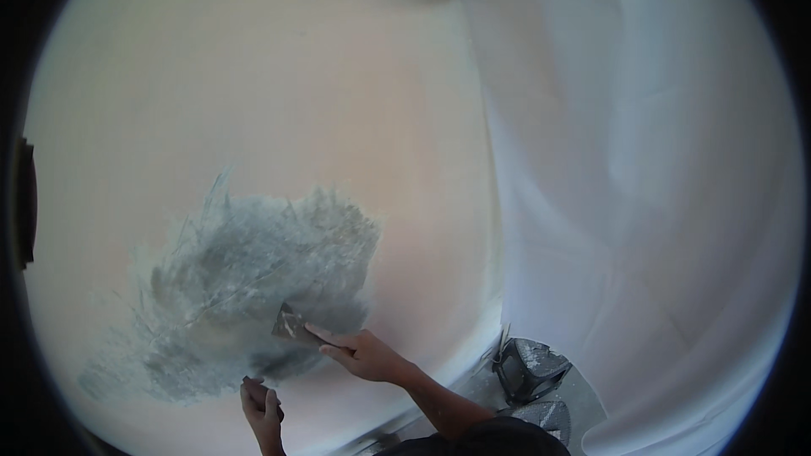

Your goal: Scraping and smoothing a damaged section of a wall using a putty knife.

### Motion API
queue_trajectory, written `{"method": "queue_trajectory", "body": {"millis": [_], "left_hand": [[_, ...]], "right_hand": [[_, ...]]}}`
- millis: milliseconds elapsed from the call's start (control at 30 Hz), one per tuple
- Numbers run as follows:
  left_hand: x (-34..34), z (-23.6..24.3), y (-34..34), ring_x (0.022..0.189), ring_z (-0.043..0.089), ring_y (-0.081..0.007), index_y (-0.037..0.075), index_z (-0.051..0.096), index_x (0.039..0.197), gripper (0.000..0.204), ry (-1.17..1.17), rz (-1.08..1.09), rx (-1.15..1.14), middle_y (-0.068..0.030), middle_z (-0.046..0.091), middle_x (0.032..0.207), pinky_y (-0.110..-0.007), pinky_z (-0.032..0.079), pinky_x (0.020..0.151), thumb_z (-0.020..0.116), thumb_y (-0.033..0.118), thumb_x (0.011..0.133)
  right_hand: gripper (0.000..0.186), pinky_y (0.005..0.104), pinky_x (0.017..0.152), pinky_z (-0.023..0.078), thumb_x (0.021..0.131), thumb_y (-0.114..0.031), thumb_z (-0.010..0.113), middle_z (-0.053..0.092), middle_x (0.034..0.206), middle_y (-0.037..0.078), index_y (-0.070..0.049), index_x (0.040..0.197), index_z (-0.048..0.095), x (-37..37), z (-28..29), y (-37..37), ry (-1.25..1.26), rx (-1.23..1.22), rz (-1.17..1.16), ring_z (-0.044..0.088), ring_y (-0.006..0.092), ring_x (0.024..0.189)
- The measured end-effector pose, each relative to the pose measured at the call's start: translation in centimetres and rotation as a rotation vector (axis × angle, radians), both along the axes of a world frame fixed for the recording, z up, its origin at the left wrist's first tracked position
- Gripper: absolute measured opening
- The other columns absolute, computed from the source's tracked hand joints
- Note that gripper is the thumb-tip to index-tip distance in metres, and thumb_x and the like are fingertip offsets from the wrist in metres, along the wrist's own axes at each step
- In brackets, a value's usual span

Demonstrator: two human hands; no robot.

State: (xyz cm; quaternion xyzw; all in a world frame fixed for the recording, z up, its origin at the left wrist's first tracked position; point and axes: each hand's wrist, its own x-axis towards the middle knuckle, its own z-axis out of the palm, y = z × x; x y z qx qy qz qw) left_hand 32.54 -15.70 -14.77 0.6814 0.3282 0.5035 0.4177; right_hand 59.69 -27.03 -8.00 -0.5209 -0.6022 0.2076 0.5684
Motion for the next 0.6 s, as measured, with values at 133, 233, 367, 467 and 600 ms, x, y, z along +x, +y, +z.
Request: {"method": "queue_trajectory", "body": {"millis": [133,233,367,467,600], "left_hand": [[2.0,3.2,0.1,0.062,0.041,-0.0039,0.004,0.054,0.1,0.022,0.011,-0.122,0.371,0.0034,0.042,0.07,-0.022,0.034,0.053,0.065,0.023,0.099],[1.8,1.9,1.9,0.061,0.039,-0.0049,0.003,0.052,0.103,0.03,-0.044,-0.168,0.177,0.004,0.039,0.07,-0.021,0.033,0.052,0.072,0.023,0.093],[4.0,4.2,0.4,0.06,0.049,-0.0086,0.001,0.05,0.119,0.034,-0.084,-0.151,0.009,-0.0008,0.051,0.076,-0.023,0.04,0.054,0.064,0.007,0.088],[5.6,4.8,-0.4,0.058,0.048,-0.008,0.001,0.05,0.12,0.036,-0.194,-0.274,-0.119,-0.0007,0.051,0.076,-0.022,0.038,0.051,0.064,0.008,0.088],[6.4,3.4,0.4,0.055,0.046,-0.0081,0.001,0.049,0.122,0.038,-0.26,-0.24,-0.015,-0.0007,0.051,0.074,-0.024,0.036,0.048,0.063,0.01,0.088]], "right_hand": [[0.048,0.0286,0.054,0.037,0.102,-0.019,0.058,0.033,0.058,0.011,-0.02,0.149,0.049,1.5,-1.2,-1.1,-0.056,0.036,-0.063,0.031,0.0161,0.053],[0.048,0.0305,0.054,0.037,0.103,-0.022,0.057,0.035,0.057,0.013,-0.023,0.15,0.047,2.8,-1.4,-2.5,-0.045,0.023,-0.119,0.031,0.0191,0.051],[0.048,0.026,0.054,0.035,0.101,-0.015,0.06,0.03,0.061,0.005,-0.019,0.148,0.051,4.5,-0.6,-4.5,0.038,-0.014,-0.211,0.029,0.01,0.056],[0.047,0.0293,0.054,0.036,0.102,-0.021,0.058,0.033,0.058,0.009,-0.021,0.148,0.05,5.7,-1.4,-5.8,0.014,-0.007,-0.261,0.032,0.0131,0.054],[0.046,0.0275,0.055,0.037,0.101,-0.021,0.06,0.036,0.058,0.007,-0.021,0.147,0.052,6.8,-2.5,-7.4,0.011,-0.063,-0.321,0.032,0.0114,0.055]]}}
